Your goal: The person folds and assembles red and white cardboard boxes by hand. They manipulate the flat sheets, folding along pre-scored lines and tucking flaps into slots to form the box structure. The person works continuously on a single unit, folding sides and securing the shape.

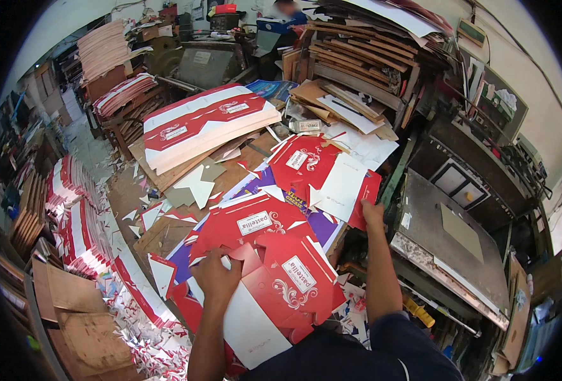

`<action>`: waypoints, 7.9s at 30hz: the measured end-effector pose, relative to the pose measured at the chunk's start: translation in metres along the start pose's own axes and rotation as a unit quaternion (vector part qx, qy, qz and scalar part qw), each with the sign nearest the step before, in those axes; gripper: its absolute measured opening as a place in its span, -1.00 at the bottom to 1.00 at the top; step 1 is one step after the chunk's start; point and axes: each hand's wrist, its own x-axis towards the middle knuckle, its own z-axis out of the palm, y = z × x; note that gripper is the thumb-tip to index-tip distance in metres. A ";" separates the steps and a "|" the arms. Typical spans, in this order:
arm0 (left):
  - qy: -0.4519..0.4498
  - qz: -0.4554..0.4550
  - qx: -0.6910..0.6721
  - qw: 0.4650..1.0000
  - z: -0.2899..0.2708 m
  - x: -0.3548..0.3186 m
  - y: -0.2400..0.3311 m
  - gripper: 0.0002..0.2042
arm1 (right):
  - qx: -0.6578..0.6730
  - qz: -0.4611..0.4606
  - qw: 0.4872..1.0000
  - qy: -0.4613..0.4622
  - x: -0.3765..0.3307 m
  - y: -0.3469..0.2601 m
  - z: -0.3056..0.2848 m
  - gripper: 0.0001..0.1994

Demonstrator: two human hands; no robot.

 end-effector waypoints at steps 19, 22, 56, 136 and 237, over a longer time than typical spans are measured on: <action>-0.105 -0.006 -0.052 0.993 -0.001 -0.002 -0.027 -0.48 | 0.391 -0.323 0.844 -0.174 -0.158 -0.292 -0.136 -0.77; -0.202 -0.059 -0.145 0.967 -0.015 0.005 -0.033 -0.37 | 0.380 -0.402 0.822 -0.138 -0.172 -0.305 -0.163 -0.71; -0.413 -0.242 -0.267 0.836 -0.098 -0.201 0.029 -0.42 | -0.177 -0.751 0.285 -0.569 -0.419 -0.387 0.001 -0.61; 0.053 -0.046 -0.427 0.901 -0.126 -0.037 -0.110 -0.40 | 0.322 -0.175 0.792 -0.489 -0.203 -0.170 -0.055 -0.40; -0.110 -0.204 -0.436 0.870 -0.033 -0.085 -0.056 -0.24 | 0.031 0.003 0.843 -0.537 -0.278 -0.118 -0.145 -0.63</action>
